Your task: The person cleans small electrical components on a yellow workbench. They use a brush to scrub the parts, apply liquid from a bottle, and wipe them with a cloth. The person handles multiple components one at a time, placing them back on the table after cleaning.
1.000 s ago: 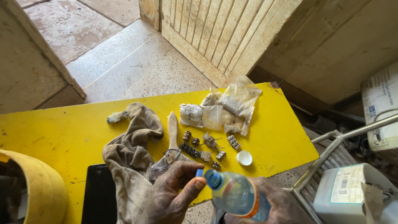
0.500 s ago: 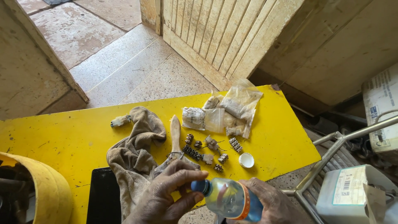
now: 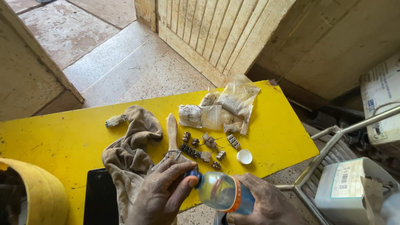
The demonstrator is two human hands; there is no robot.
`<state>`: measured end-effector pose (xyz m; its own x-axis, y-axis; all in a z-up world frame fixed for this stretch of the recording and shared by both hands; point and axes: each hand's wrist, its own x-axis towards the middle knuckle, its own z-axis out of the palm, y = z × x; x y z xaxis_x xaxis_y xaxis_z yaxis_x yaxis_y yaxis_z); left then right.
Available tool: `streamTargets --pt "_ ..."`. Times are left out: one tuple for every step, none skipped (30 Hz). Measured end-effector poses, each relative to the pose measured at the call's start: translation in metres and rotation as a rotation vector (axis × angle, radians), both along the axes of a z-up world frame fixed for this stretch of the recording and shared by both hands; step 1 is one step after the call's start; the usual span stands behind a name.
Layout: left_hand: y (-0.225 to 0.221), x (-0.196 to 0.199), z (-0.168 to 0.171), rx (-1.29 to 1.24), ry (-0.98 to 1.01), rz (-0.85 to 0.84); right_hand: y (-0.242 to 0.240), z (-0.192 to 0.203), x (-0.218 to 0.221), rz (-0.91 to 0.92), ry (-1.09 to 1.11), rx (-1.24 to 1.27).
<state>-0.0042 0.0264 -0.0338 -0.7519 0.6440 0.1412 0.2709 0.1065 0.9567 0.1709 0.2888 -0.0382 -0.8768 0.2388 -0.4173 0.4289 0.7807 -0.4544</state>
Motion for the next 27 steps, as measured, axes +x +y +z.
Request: streamTargets --pt "-0.001 -0.004 -0.005 -0.028 0.08 -0.076 0.005 -0.008 0.004 0.034 0.03 0.012" --pt "-0.002 -0.002 -0.004 -0.028 0.078 -0.078 0.002 -0.001 0.003 0.032 0.028 0.011" --pt "-0.003 -0.002 -0.003 -0.009 0.051 -0.148 -0.002 0.005 0.002 -0.021 -0.052 0.033" --pt "-0.004 -0.002 -0.002 0.009 0.028 -0.214 -0.005 0.011 -0.001 -0.07 -0.13 0.055" --pt "-0.003 -0.001 0.0 0.009 0.028 -0.212 -0.002 0.008 0.0 -0.069 -0.13 0.054" --pt "-0.002 0.0 0.002 -0.042 0.093 -0.199 0.0 0.005 0.001 -0.039 -0.074 0.011" --pt "-0.001 0.002 0.005 -0.093 0.159 -0.186 0.002 0.003 0.002 -0.009 -0.018 -0.033" --pt "0.002 0.003 0.003 -0.094 0.158 -0.185 -0.005 0.016 -0.003 -0.009 -0.018 -0.033" --pt "0.005 0.005 0.0 -0.124 0.133 -0.108 -0.012 0.029 -0.009 -0.072 -0.121 -0.049" --pt "0.008 0.006 -0.002 -0.153 0.11 -0.028 -0.019 0.042 -0.016 -0.135 -0.221 -0.065" --pt "0.009 0.006 0.004 -0.153 0.112 -0.026 -0.012 0.025 -0.009 -0.133 -0.219 -0.064" --pt "0.01 0.007 0.01 -0.306 -0.094 0.051 -0.005 0.009 -0.001 -0.018 0.008 -0.026" --pt "0.012 0.007 0.015 -0.455 -0.301 0.133 0.002 -0.009 0.008 0.097 0.234 0.013" --pt "0.011 0.006 0.016 -0.456 -0.301 0.132 0.003 -0.012 0.009 0.097 0.234 0.013" --pt "0.009 0.005 0.016 -0.463 -0.313 0.126 0.004 -0.016 0.011 0.121 0.305 0.034" --pt "0.007 0.005 0.017 -0.474 -0.328 0.12 0.003 -0.02 0.014 0.145 0.373 0.052" --pt "0.005 0.006 0.014 -0.478 -0.33 0.118 -0.001 -0.012 0.011 0.143 0.37 0.048" --pt "0.004 0.004 0.012 -0.505 -0.287 0.11 -0.004 -0.003 0.007 0.108 0.28 0.031" --pt "0.004 0.002 0.009 -0.532 -0.243 0.102 -0.007 0.005 0.003 0.074 0.19 0.013" --pt "0.004 0.002 0.005 -0.529 -0.241 0.1 -0.003 -0.003 0.006 0.071 0.191 0.016" --pt "0.004 0.002 0.001 -0.365 -0.148 0.058 0.001 -0.012 0.009 0.085 0.209 0.059" --pt "0.003 0.004 -0.004 -0.201 -0.061 0.024 0.004 -0.02 0.013 0.102 0.223 0.099" --pt "0.002 0.004 0.001 -0.201 -0.063 0.025 0.0 -0.01 0.009 0.103 0.221 0.098" --pt "0.001 0.003 0.006 -0.049 -0.006 -0.065 -0.004 -0.001 0.004 0.059 0.22 0.066" --pt "0.0 0.003 0.01 0.103 0.052 -0.155 -0.009 0.009 0.0 0.015 0.219 0.034" --pt "-0.001 0.003 0.013 0.1 0.052 -0.149 -0.013 0.018 -0.006 0.02 0.219 0.031" --pt "-0.001 0.003 0.016 0.115 0.112 -0.132 -0.016 0.026 -0.012 -0.052 0.086 0.002"
